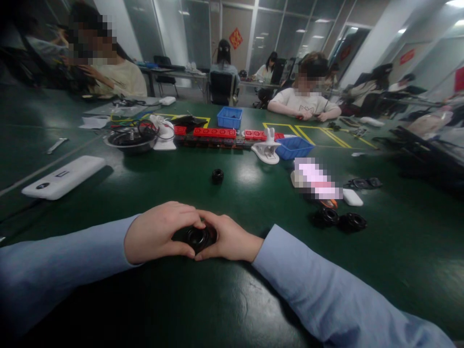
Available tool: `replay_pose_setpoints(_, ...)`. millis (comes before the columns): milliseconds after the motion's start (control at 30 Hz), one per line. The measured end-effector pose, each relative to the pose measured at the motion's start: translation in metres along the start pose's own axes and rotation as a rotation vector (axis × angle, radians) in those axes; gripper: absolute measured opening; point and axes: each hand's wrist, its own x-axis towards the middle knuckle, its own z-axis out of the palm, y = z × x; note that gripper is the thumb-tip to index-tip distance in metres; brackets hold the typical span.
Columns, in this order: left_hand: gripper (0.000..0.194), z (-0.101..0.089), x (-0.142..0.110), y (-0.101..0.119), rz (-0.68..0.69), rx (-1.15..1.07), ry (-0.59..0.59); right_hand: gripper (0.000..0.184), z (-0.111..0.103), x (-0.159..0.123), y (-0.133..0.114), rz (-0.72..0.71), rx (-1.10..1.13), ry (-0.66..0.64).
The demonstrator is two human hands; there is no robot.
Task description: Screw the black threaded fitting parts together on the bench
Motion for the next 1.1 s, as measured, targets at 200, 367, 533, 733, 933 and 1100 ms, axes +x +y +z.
replay_pose_setpoints(200, 0.03, 0.01, -0.006, 0.03, -0.167, 0.271, 0.107, 0.084, 0.001, -0.001, 0.001, -0.002, -0.022, 0.014)
replay_pose_setpoints(367, 0.026, 0.019, -0.002, 0.029, -0.108, 0.368, 0.132, 0.081, 0.002, -0.001, 0.002, 0.013, -0.055, 0.021)
replay_pose_setpoints(533, 0.036, 0.028, 0.002, 0.019, -0.081, 0.396, 0.176, 0.067, 0.002, 0.0, 0.003, -0.019, -0.046, 0.031)
replay_pose_setpoints(733, 0.044, 0.033, 0.005, 0.013, -0.074, 0.387, 0.225, 0.027, 0.003, 0.001, 0.003, -0.028, -0.117, 0.013)
replay_pose_setpoints(933, 0.068, 0.027, 0.003, 0.011, -0.072, 0.359, 0.14, 0.037, 0.002, 0.002, 0.003, -0.034, -0.135, 0.003)
replay_pose_setpoints(1100, 0.081, 0.007, 0.001, -0.001, 0.064, 0.256, 0.165, 0.046, -0.001, 0.0, 0.003, -0.031, -0.14, 0.008)
